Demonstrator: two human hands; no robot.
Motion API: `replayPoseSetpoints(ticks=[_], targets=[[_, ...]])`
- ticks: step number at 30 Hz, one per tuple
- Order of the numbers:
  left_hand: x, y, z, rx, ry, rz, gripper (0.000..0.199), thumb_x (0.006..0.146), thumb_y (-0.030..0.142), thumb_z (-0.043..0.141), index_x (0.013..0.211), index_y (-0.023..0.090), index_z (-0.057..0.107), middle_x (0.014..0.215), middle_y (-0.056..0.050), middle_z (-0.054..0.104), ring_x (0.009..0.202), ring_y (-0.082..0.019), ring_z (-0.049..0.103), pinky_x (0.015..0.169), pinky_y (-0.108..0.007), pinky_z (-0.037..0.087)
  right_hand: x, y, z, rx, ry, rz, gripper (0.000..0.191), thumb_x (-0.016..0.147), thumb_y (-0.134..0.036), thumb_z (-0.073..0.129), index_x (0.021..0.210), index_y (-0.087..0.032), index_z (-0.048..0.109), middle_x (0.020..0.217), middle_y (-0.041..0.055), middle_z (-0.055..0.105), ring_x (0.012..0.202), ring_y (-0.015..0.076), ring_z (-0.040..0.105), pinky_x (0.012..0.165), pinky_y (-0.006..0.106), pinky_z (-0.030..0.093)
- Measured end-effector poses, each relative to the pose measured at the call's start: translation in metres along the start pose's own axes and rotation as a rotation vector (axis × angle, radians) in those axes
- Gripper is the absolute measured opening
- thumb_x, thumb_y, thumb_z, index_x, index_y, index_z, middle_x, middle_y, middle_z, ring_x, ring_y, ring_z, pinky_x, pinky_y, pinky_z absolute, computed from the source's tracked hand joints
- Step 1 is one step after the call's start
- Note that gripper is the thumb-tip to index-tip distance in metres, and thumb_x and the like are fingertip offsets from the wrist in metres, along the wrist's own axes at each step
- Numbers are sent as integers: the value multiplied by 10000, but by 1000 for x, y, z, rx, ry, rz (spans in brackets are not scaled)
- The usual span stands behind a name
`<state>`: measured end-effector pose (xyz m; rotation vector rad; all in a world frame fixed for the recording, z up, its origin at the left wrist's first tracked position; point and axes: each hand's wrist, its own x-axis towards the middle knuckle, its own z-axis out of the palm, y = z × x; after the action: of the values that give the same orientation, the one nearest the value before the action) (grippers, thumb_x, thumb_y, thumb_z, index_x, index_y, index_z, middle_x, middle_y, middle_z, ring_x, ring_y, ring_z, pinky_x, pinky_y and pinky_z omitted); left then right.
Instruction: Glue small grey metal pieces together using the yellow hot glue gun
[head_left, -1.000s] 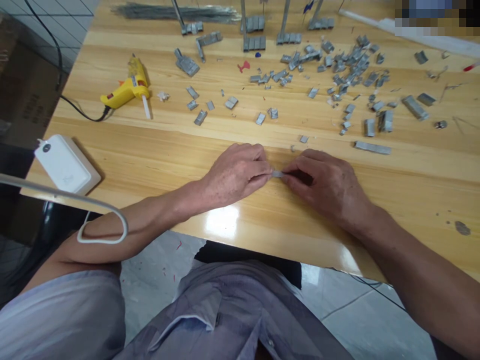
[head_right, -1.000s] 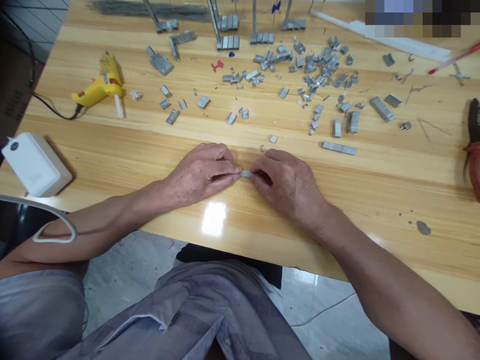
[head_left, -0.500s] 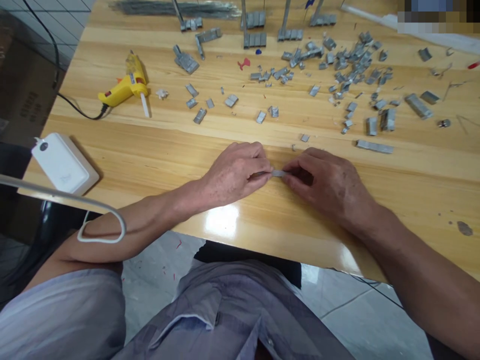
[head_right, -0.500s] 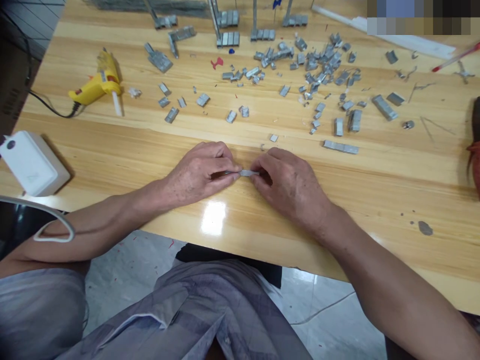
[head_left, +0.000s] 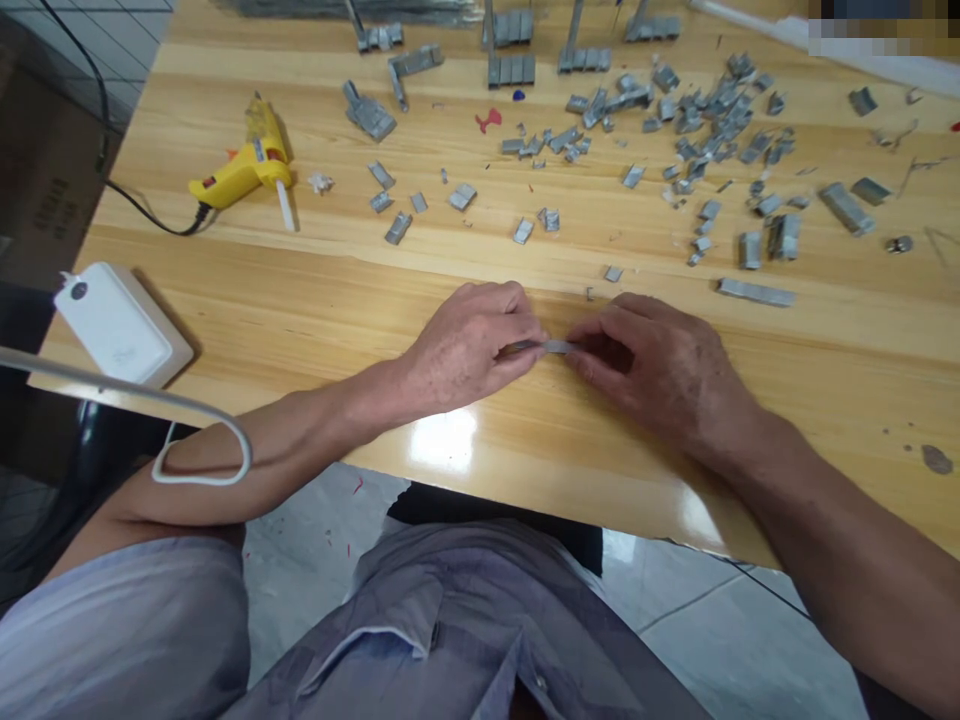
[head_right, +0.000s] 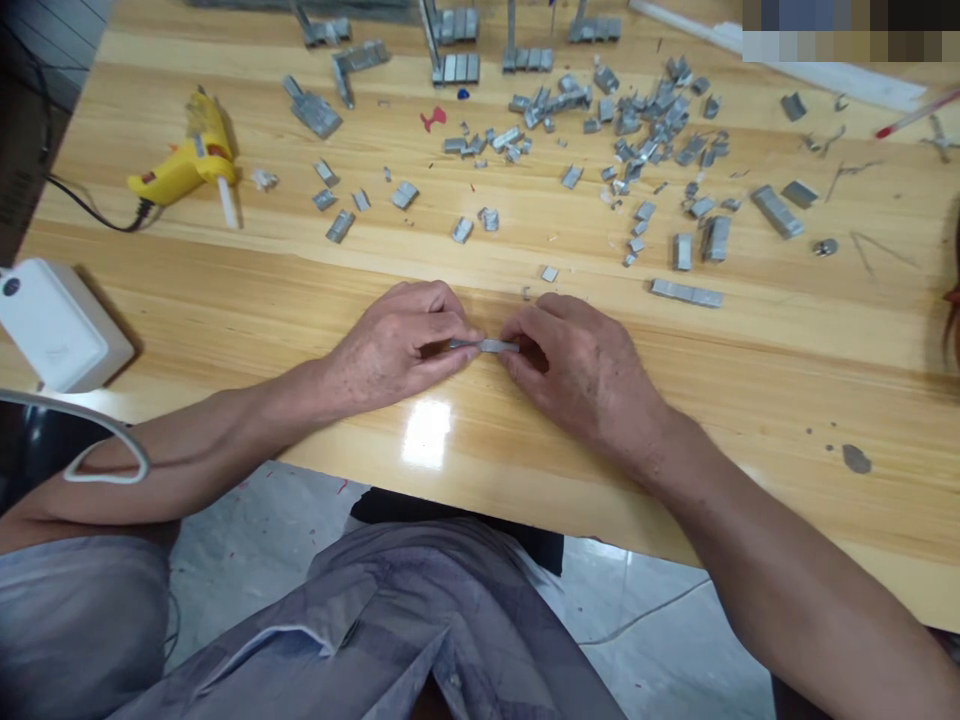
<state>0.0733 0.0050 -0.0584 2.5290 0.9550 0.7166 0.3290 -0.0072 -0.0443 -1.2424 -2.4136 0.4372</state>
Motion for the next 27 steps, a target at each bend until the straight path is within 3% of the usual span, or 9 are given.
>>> replayPoseSetpoints(ticks=[20,27], targets=[[0,0,1,-43,4,-25,169,1047,292,676,1037,188,810,990,-75,764,861,-183,680,771,-324,513,3,-1,1,23,-32,-12,143,1034,-317,621,957,-278,735,890,73,744,805,258,690,693,382,511],[1,0,0,-22,8,-8,149,1040,264,670,1010,188,795,925,-53,732,822,-175,658,766,-323,494,3,-1,1,93,-12,45,94,980,-352,683,986,-266,719,880,72,750,775,256,688,669,380,500]])
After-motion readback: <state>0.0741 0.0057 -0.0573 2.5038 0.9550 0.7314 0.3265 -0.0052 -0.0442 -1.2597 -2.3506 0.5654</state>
